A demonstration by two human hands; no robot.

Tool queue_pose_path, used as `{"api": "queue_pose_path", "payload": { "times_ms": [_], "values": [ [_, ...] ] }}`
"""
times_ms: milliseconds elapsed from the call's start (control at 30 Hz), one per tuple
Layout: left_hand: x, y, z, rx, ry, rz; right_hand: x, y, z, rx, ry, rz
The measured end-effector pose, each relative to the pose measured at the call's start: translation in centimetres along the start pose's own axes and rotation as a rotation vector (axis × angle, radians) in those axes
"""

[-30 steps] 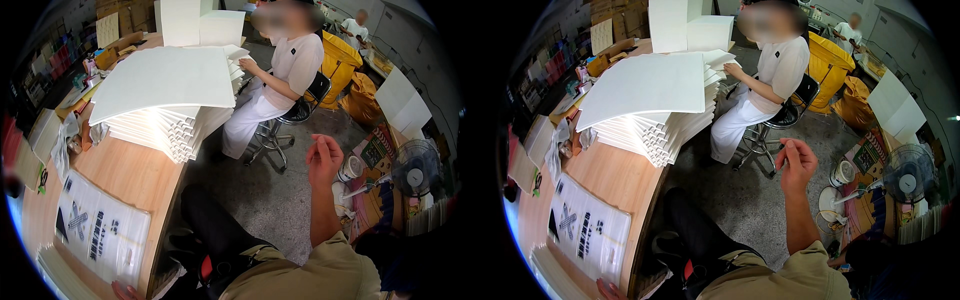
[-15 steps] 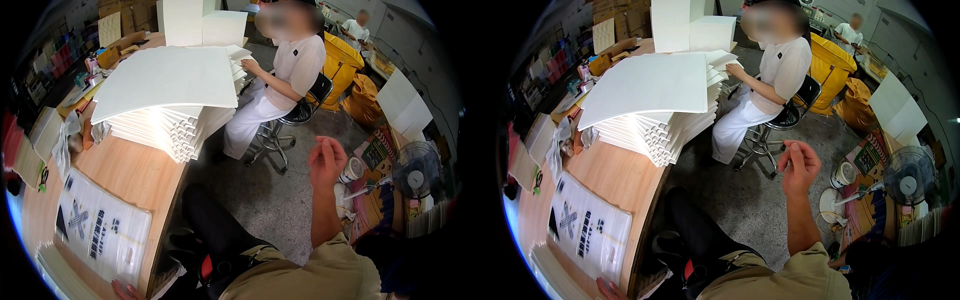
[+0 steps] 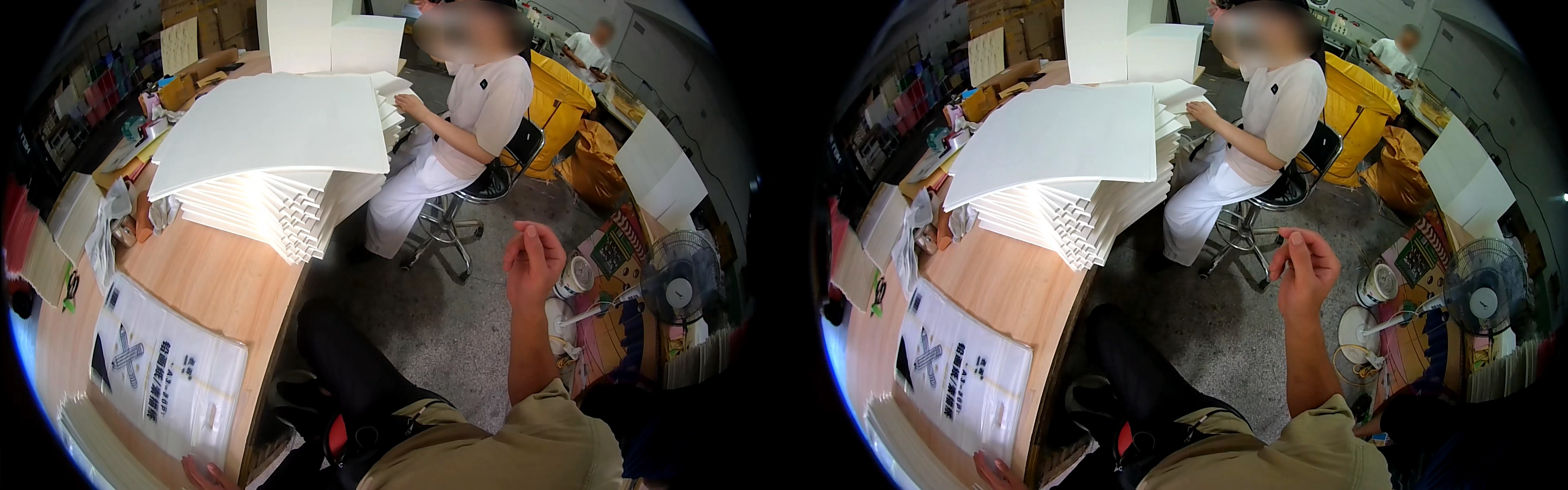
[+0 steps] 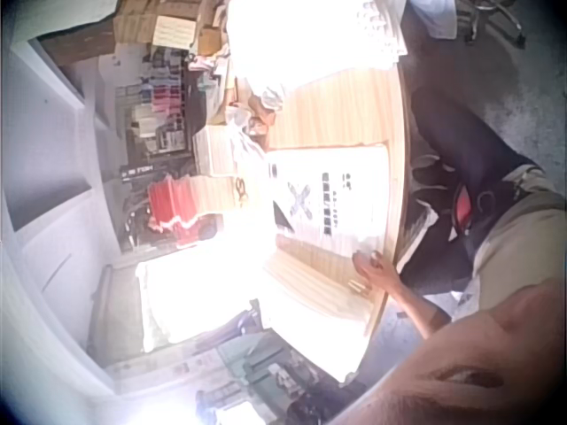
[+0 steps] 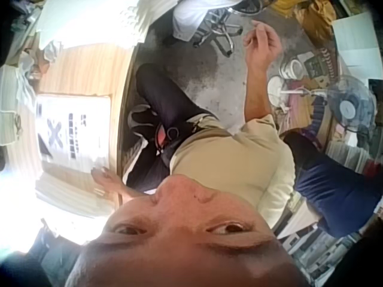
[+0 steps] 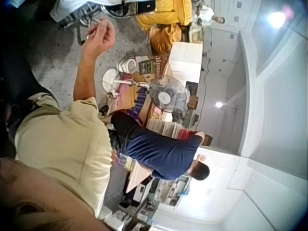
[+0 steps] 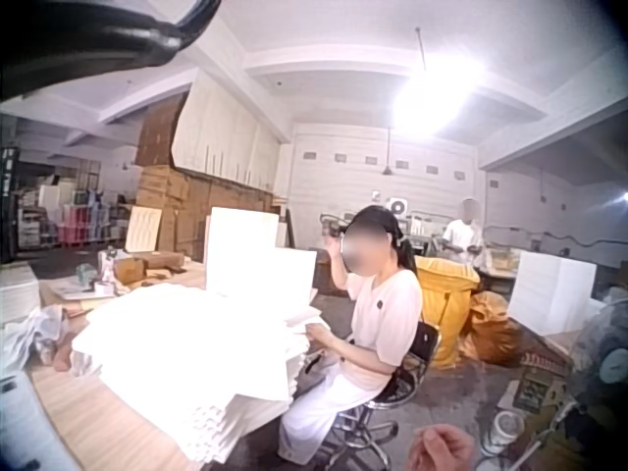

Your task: The person repeatedly takes stacks of white paper sheets and places them into clear plastic packaging bags. They smooth the contents and fold the top of the bags to seal them, then move the packaged items to a pile on the table. The process is repeated for multiple units throughout the clip.

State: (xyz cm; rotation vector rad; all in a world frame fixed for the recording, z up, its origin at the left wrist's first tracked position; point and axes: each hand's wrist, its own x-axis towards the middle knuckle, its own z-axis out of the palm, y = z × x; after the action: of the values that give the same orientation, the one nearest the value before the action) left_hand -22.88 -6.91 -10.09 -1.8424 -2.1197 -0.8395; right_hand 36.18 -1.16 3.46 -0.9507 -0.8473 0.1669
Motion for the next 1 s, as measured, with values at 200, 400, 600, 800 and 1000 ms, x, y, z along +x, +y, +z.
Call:
{"api": "queue_pose_path", "payload": {
  "times_ms": [200, 400, 600, 800, 1000],
  "values": [
    [-0.11, -0.03, -0.08, 0.035, -0.011, -0.021, -0.02, -0.04, 0.11, 0.0, -0.004, -0.003],
    [0.04, 0.4, -0.23, 0.051, -0.024, -0.044, -0.02, 0.09, 0.17, -0.004, -0.004, 0.001],
    [0.1, 0.39, -0.28, 0.072, -0.034, -0.05, -0.06, 0.28, 0.09, -0.007, -0.002, 0.008],
    [0.11, 0.37, -0.17, 0.045, -0.029, -0.06, -0.04, 0.36, -0.05, -0.008, -0.002, 0.018],
    [0.15, 0.36, -0.21, 0.073, -0.034, -0.063, -0.1, 0.33, -0.02, -0.006, 0.001, 0.012]
  ]
}}
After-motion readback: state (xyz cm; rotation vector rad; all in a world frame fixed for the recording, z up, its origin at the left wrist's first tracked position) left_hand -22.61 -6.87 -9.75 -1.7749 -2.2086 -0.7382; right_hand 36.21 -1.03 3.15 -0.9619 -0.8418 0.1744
